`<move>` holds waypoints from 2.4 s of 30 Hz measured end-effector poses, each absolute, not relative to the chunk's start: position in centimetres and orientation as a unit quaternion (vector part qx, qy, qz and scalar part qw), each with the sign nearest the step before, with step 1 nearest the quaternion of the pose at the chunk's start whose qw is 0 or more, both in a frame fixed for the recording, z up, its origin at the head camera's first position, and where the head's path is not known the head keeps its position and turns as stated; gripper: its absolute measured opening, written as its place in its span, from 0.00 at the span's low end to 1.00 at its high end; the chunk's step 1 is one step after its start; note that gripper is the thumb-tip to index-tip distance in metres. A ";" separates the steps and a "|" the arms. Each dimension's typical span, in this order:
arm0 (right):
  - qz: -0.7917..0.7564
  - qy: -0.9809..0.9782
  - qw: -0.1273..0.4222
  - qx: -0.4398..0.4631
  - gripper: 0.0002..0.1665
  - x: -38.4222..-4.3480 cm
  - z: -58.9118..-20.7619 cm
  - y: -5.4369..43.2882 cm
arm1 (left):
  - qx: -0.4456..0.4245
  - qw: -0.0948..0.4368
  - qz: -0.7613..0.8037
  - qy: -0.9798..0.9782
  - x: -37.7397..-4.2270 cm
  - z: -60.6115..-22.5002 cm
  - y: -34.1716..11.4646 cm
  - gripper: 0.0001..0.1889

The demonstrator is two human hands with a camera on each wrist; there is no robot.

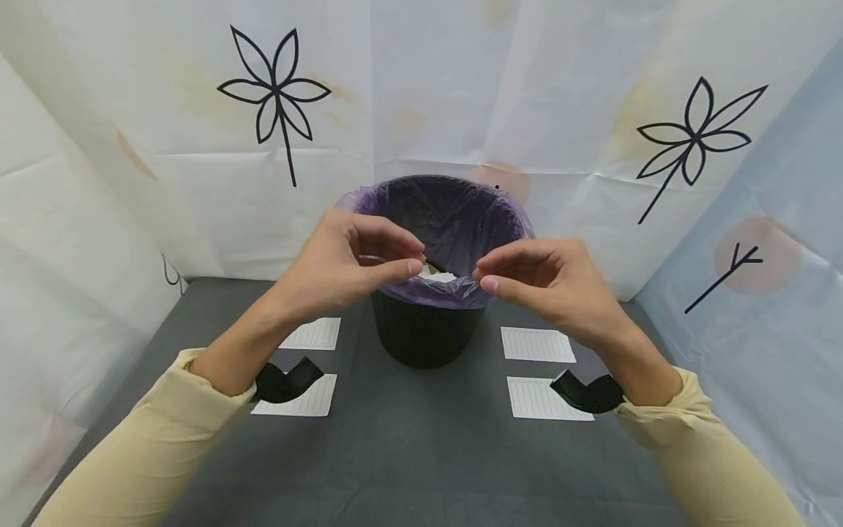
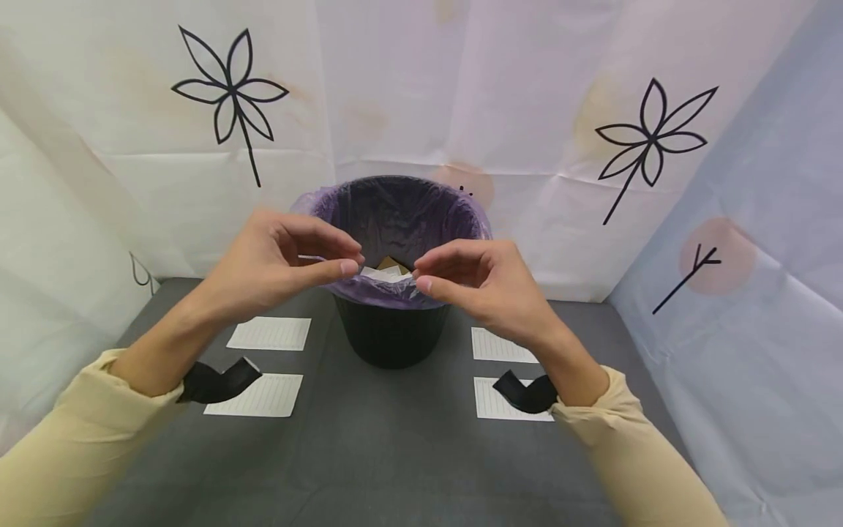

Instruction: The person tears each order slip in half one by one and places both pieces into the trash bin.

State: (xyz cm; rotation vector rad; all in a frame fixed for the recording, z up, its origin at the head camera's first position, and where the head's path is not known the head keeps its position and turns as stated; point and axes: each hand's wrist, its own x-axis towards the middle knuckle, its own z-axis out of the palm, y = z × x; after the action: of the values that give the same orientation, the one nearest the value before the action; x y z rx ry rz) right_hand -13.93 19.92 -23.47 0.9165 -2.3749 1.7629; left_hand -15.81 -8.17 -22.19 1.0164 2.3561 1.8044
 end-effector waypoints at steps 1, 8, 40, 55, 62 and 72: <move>0.575 -0.761 0.021 0.299 0.11 -13.8 -23.8 19.9 | 0.323 0.003 0.579 0.748 -15.6 -22.5 -8.2 0.09; 0.591 -0.744 0.010 0.312 0.11 -12.8 -26.0 19.5 | 0.316 0.017 0.597 0.737 -14.4 -24.6 -8.4 0.08; 0.656 -0.715 -0.079 0.227 0.14 -11.6 -38.0 18.8 | 0.281 0.058 0.582 0.761 -13.7 -38.0 -7.4 0.07; 0.656 -0.726 -0.083 0.187 0.15 -12.0 -42.6 16.7 | 0.239 0.022 0.541 0.806 -14.1 -43.0 -10.7 0.07; 0.652 -0.727 -0.096 0.193 0.15 -12.3 -44.6 15.1 | 0.215 0.004 0.516 0.830 -14.1 -44.5 -14.6 0.10; 0.647 -0.733 -0.107 0.182 0.16 -12.7 -46.4 12.4 | 0.140 -0.024 0.448 0.883 -13.9 -45.7 -21.0 0.18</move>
State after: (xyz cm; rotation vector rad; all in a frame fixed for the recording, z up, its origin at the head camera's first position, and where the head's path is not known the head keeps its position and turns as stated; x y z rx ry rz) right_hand -12.66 12.38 -46.37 0.6132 -2.4748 2.1828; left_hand -13.93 -21.04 -45.68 0.4481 2.8160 1.4287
